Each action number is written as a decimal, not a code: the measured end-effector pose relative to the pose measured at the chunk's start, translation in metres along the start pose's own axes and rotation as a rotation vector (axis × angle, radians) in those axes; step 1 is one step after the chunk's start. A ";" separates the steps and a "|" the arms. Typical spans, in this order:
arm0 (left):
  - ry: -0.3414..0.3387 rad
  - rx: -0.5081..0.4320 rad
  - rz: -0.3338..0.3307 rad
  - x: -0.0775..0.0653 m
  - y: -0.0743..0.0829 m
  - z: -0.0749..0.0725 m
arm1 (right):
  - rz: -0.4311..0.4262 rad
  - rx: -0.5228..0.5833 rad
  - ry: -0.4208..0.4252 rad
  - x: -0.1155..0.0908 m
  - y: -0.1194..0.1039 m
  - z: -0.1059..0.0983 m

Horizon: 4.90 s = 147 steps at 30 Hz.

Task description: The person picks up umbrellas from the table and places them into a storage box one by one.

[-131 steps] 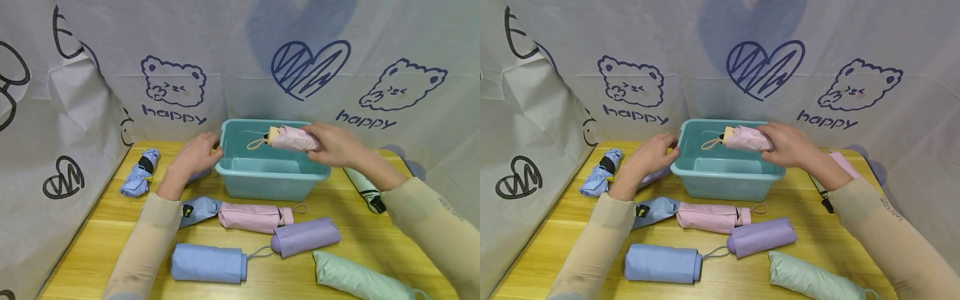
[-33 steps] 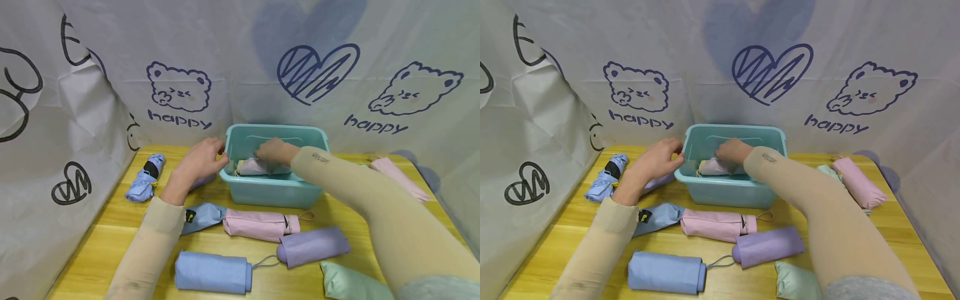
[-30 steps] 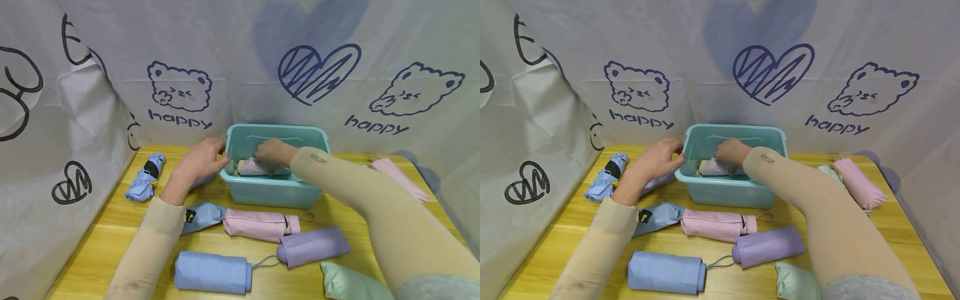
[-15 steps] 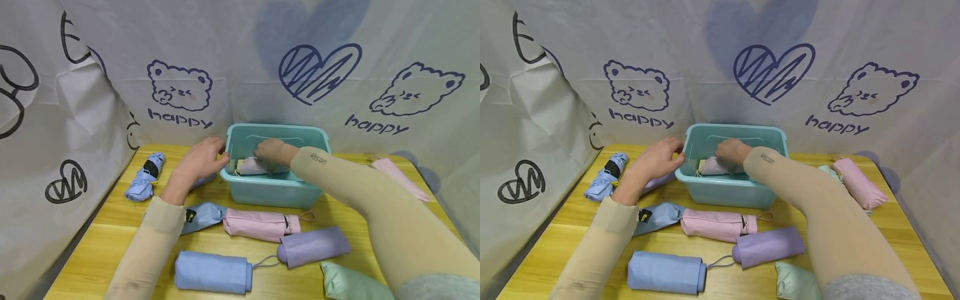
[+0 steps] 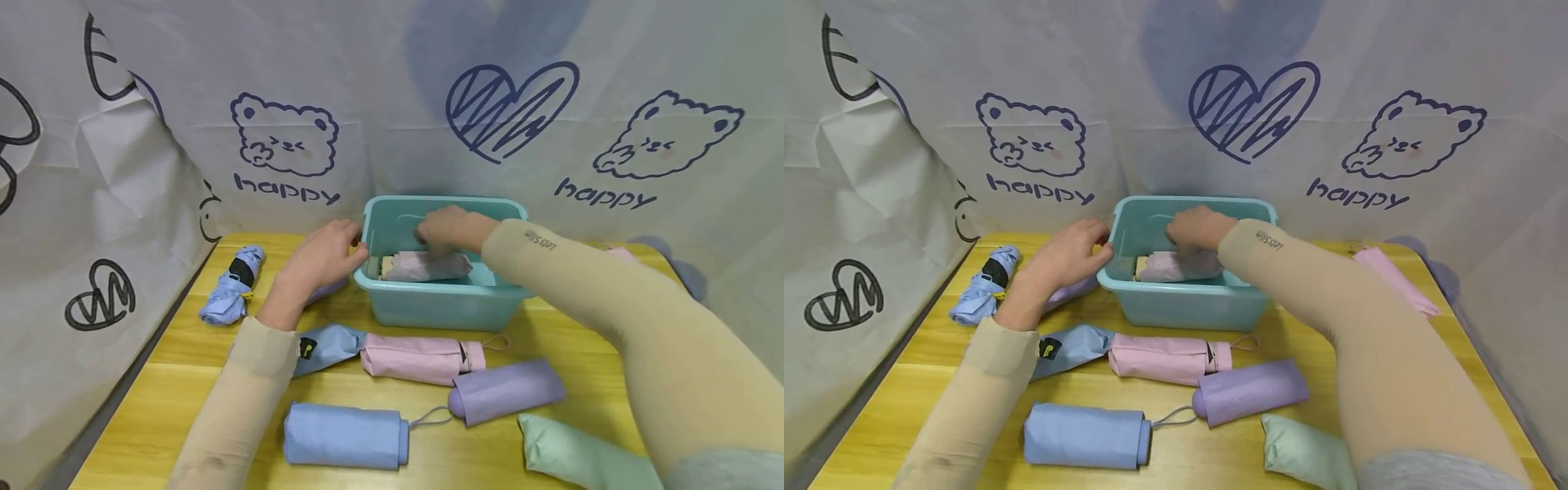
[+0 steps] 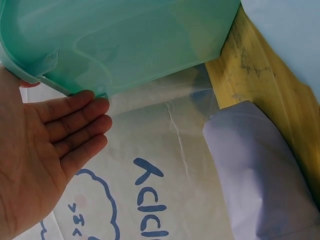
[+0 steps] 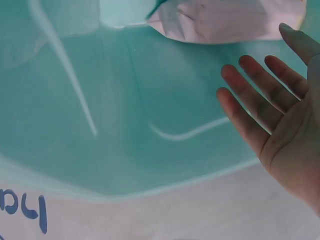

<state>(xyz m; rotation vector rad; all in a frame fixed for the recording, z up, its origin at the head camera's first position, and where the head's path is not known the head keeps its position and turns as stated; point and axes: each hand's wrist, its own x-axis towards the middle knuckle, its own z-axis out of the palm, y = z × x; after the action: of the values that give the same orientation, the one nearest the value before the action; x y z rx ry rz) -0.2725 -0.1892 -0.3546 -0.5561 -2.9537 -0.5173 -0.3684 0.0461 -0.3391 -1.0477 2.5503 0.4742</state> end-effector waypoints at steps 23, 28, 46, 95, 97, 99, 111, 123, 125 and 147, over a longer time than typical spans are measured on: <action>0.000 -0.015 0.007 0.001 0.000 0.000 | -0.019 0.268 0.252 -0.088 0.022 -0.033; 0.013 -0.016 0.020 0.001 -0.001 0.002 | -0.021 0.298 0.380 -0.105 0.030 -0.019; 0.036 -0.024 0.010 -0.001 0.002 0.002 | 0.058 0.471 0.723 -0.145 0.043 0.028; 0.029 -0.021 0.002 -0.002 -0.001 0.003 | 0.417 0.689 0.798 -0.200 0.075 0.146; 0.030 -0.022 0.004 -0.001 -0.001 0.003 | 0.428 0.682 0.777 -0.201 0.077 0.151; 0.032 -0.022 0.006 -0.001 0.000 0.003 | 0.445 0.674 0.750 -0.202 0.080 0.156; 0.032 -0.022 -0.005 -0.001 0.000 0.003 | 0.569 0.653 0.564 -0.202 0.100 0.180; 0.019 -0.022 0.011 -0.001 0.002 0.008 | 0.662 0.640 0.384 -0.208 0.108 0.213; 0.018 -0.023 0.009 -0.002 0.002 0.008 | 0.662 0.652 0.367 -0.208 0.109 0.216; 0.024 -0.036 0.005 -0.003 0.002 0.005 | 0.635 0.691 0.357 -0.199 0.112 0.236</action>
<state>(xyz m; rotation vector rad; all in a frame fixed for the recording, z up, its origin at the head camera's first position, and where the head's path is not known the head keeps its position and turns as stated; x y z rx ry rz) -0.2691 -0.1871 -0.3595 -0.5570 -2.9250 -0.5731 -0.2721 0.3428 -0.4431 -0.0658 2.9653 -0.4885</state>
